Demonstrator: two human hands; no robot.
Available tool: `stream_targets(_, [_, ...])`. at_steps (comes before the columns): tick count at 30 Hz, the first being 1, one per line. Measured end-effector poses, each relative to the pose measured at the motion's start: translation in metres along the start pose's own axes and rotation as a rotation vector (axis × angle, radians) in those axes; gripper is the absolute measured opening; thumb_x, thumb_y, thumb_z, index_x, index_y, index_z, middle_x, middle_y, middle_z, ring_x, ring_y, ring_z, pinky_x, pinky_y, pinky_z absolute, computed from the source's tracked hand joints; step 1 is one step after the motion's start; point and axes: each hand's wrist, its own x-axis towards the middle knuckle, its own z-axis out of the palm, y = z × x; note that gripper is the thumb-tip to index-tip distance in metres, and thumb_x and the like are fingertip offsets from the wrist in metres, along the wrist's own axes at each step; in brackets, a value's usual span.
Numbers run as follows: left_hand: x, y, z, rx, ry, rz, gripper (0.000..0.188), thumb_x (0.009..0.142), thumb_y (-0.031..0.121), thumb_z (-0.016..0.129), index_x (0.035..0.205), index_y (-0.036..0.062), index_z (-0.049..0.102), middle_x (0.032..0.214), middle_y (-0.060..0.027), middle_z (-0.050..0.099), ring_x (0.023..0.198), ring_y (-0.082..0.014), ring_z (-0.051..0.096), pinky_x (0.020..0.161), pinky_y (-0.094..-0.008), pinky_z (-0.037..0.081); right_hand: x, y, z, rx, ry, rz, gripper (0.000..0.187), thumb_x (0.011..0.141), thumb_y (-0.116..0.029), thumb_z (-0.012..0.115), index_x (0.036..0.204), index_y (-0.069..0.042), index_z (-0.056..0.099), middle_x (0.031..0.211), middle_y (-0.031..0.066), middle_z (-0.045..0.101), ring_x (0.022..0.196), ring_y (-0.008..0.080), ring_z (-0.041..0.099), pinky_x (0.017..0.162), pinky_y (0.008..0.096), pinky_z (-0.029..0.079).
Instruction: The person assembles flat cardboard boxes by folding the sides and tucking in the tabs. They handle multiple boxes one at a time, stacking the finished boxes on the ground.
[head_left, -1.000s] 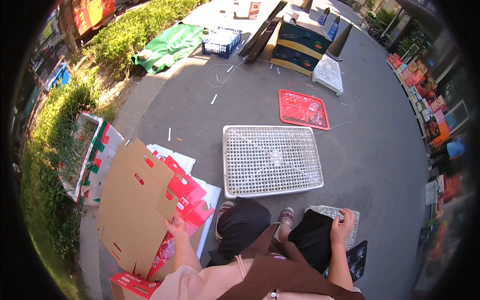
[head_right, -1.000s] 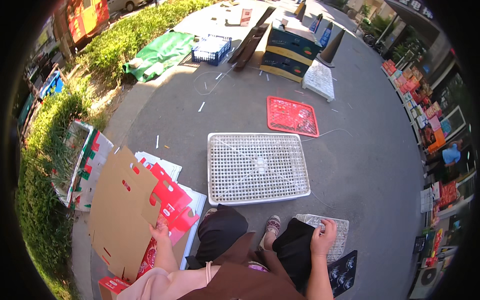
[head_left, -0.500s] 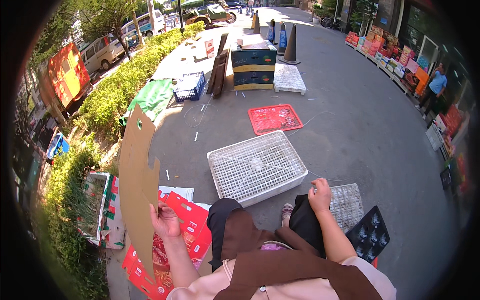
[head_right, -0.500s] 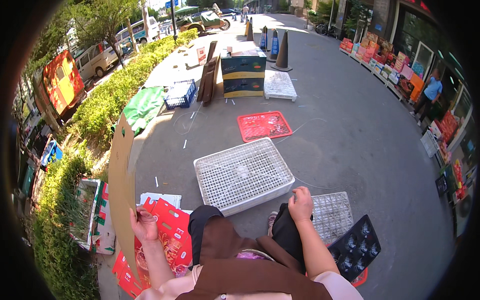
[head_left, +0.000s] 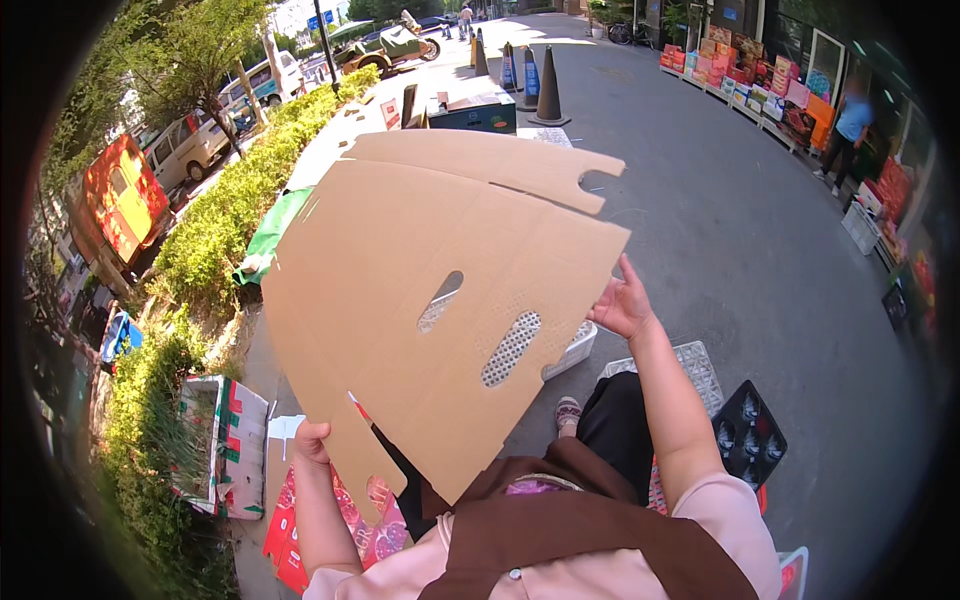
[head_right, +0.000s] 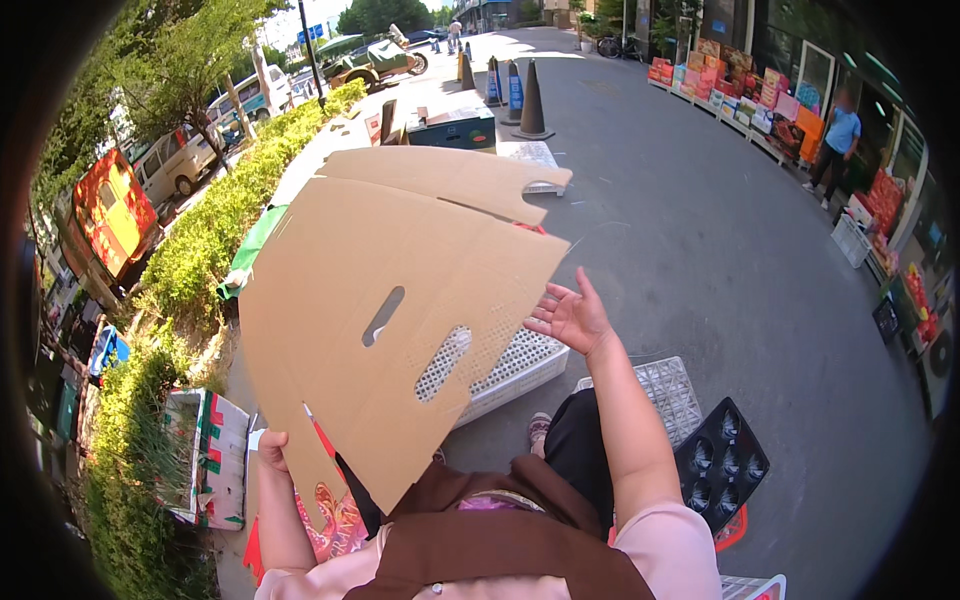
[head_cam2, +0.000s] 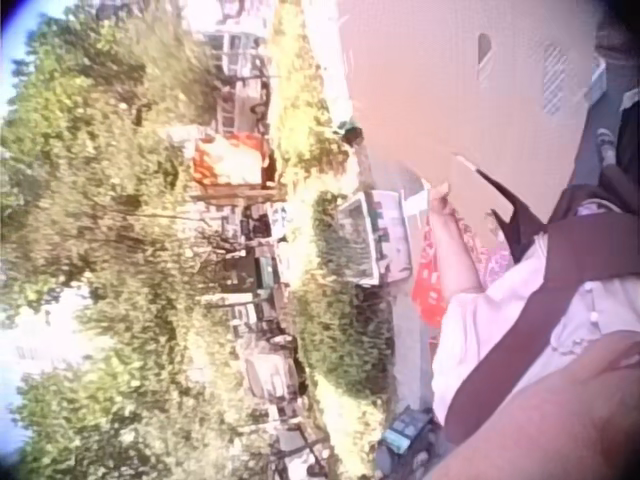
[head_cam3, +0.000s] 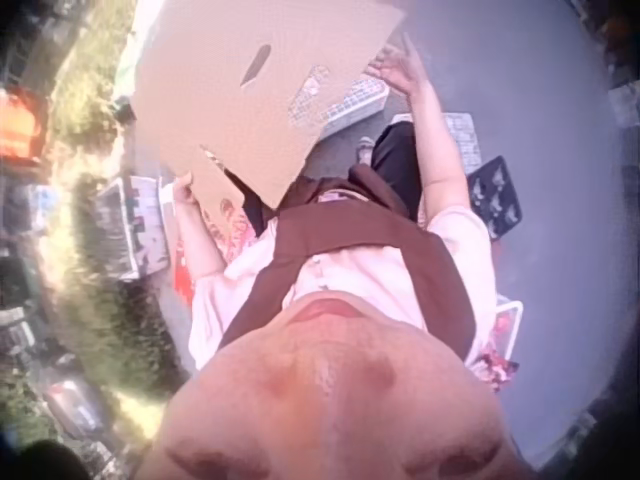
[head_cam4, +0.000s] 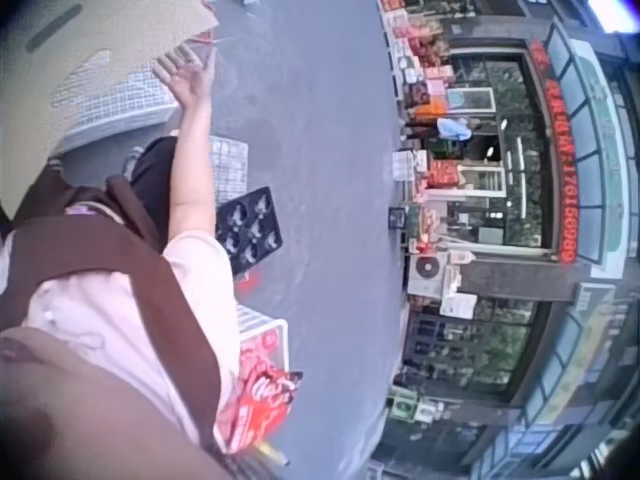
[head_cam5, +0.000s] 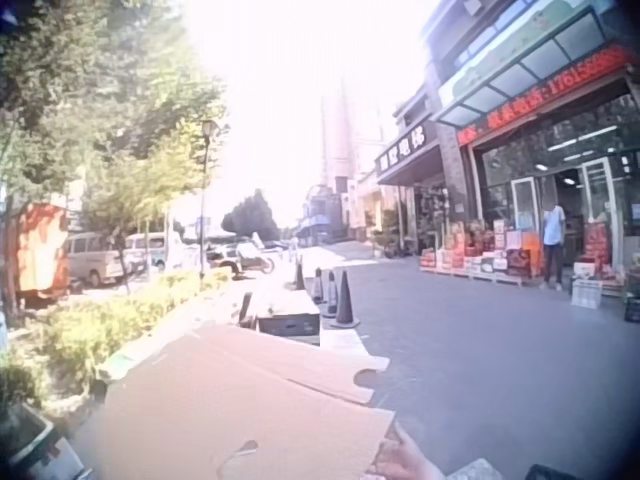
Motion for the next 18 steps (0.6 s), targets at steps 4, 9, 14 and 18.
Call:
stream_targets(4, [0.026, 0.027, -0.024, 0.063, 0.218, -0.224, 0.056, 0.071, 0.005, 0.068, 0.124, -0.0051, 0.051, 0.111, -0.0208, 0.064, 0.097, -0.0345, 0.067, 0.085, -0.0479, 0.056, -0.004, -0.031, 0.011, 0.031, -0.182, 0.016, 0.091, 0.088, -0.066, 0.048, 0.139, 0.009, 0.034, 0.135, 0.0254, 0.049, 0.119, 0.0320, 0.056, 0.094, 0.0437, 0.050])
stream_targets(9, [0.068, 0.022, -0.072, 0.162, 0.342, -0.353, 0.059, 0.070, 0.002, 0.066, 0.126, -0.0054, 0.049, 0.115, -0.0216, 0.062, 0.103, -0.0364, 0.064, 0.087, -0.0497, 0.055, -0.002, 0.002, -0.048, -0.651, 0.358, 0.205, 0.046, 0.086, -0.021, 0.068, 0.123, 0.002, 0.053, 0.112, 0.0179, 0.064, 0.094, 0.0267, 0.067, 0.083, 0.0421, 0.054])
stream_targets(14, [0.116, 0.001, -0.129, 0.245, 0.492, -0.577, 0.056, 0.070, 0.000, 0.066, 0.123, -0.0068, 0.050, 0.113, -0.0200, 0.063, 0.099, -0.0362, 0.065, 0.088, -0.0518, 0.053, -0.004, 0.033, -0.102, -0.673, 0.485, 0.234, 0.037, 0.081, -0.007, 0.068, 0.116, 0.001, 0.059, 0.104, 0.0159, 0.067, 0.088, 0.0267, 0.068, 0.079, 0.0444, 0.055])
stream_targets(18, [0.147, -0.033, -0.144, 0.412, 0.641, -0.759, 0.045, 0.074, 0.003, 0.064, 0.118, -0.0069, 0.055, 0.108, -0.0225, 0.065, 0.096, -0.0364, 0.066, 0.086, -0.0530, 0.053, -0.007, 0.043, -0.154, -0.758, 0.638, 0.317, 0.032, 0.077, -0.004, 0.069, 0.108, 0.001, 0.064, 0.098, 0.0172, 0.069, 0.083, 0.0288, 0.068, 0.075, 0.0450, 0.054])
